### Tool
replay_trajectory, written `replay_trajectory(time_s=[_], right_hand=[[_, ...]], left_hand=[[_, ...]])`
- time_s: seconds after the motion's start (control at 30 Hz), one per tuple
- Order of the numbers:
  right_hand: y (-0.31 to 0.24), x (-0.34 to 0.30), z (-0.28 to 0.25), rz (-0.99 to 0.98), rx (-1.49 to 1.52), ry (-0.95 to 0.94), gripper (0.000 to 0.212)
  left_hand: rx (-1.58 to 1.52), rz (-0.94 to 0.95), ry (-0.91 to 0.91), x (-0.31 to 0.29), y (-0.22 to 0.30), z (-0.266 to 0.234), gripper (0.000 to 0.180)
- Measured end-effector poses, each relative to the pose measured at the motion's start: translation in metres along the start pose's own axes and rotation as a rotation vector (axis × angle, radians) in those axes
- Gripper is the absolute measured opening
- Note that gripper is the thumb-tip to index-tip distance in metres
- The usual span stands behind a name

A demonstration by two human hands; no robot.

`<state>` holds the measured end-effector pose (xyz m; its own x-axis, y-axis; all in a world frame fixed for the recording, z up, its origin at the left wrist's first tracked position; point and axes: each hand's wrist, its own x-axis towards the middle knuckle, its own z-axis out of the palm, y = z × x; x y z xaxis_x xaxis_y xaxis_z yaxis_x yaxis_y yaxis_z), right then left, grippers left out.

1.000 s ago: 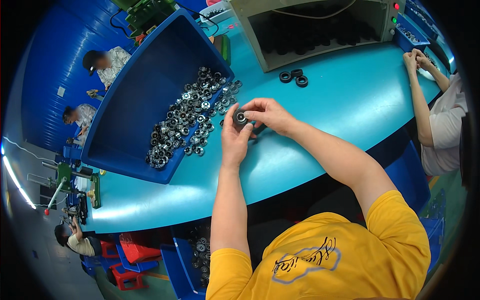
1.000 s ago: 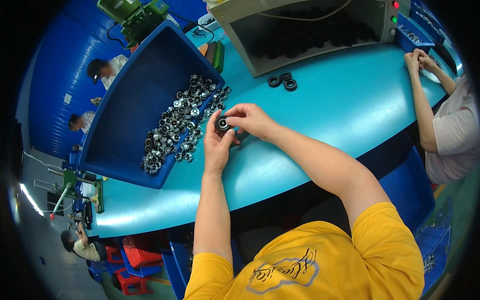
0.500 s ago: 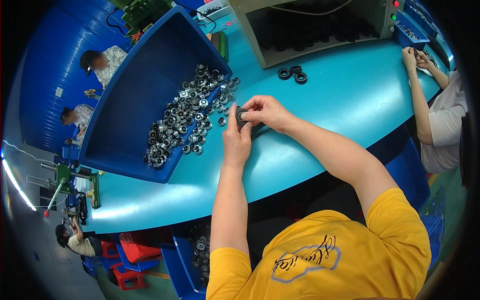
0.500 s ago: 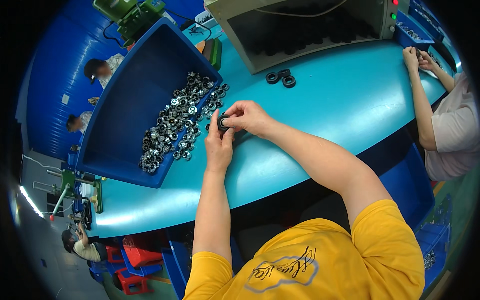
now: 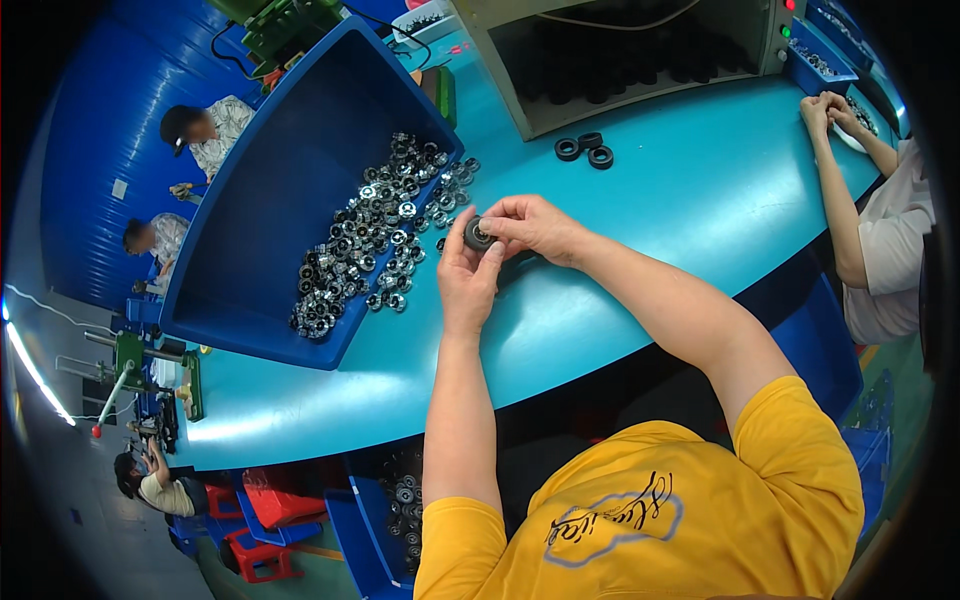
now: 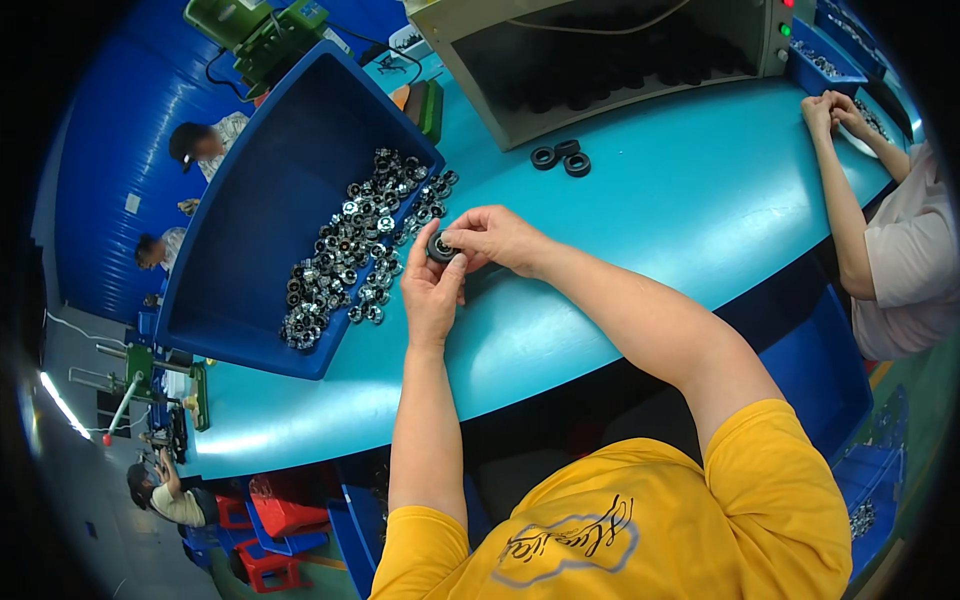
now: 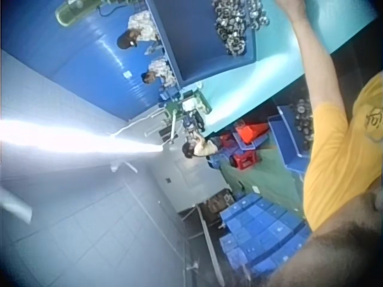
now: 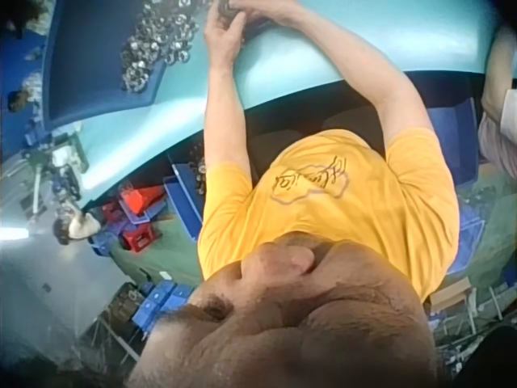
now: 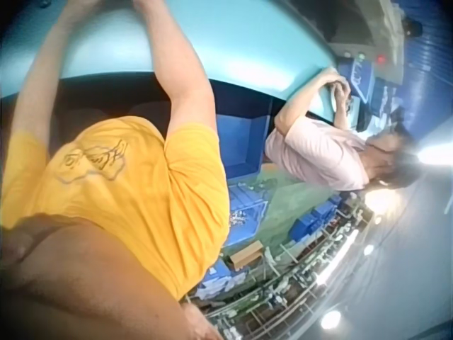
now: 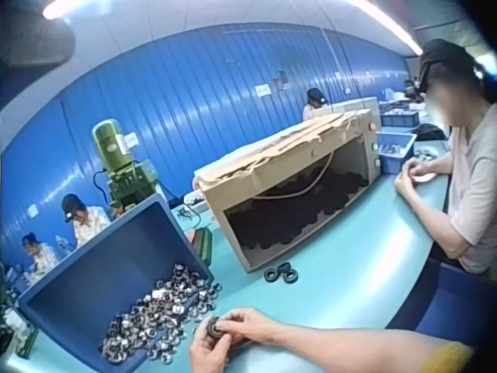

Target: Assembling or inspecting small mechanical components at a factory workbench.

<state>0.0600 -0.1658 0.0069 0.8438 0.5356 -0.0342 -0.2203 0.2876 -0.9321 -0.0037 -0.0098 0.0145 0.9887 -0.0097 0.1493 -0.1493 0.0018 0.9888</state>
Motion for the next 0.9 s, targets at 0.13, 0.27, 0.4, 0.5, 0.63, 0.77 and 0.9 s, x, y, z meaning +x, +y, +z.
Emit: replay_trajectory(time_s=[0.13, 0.27, 0.4, 0.5, 0.63, 0.77, 0.9], right_hand=[[-0.002, 0.001, -0.006, 0.016, -0.018, -0.002, 0.029], [-0.003, 0.001, -0.003, 0.004, -0.061, 0.017, 0.026], [0.003, 0.004, -0.008, -0.041, -0.116, 0.051, 0.023], [-0.001, 0.002, -0.005, -0.080, -0.162, 0.057, 0.021], [-0.003, 0.001, -0.009, -0.044, -0.073, 0.030, 0.025], [-0.005, 0.004, -0.010, -0.025, -0.054, 0.020, 0.033], [-0.009, 0.000, -0.011, -0.143, -0.167, 0.162, 0.028]], left_hand=[[0.051, 0.053, 0.017, 0.003, -0.003, 0.000, 0.052], [0.206, 0.136, 0.036, 0.005, -0.016, -0.005, 0.050], [0.525, 0.283, 0.056, 0.005, -0.022, -0.002, 0.050], [0.302, 0.275, 0.037, 0.004, -0.021, 0.002, 0.049], [0.088, 0.052, -0.002, 0.003, -0.009, 0.002, 0.047], [0.080, 0.093, 0.032, 0.004, -0.009, -0.001, 0.047], [-0.051, 0.067, 0.033, 0.007, -0.015, -0.007, 0.041]])
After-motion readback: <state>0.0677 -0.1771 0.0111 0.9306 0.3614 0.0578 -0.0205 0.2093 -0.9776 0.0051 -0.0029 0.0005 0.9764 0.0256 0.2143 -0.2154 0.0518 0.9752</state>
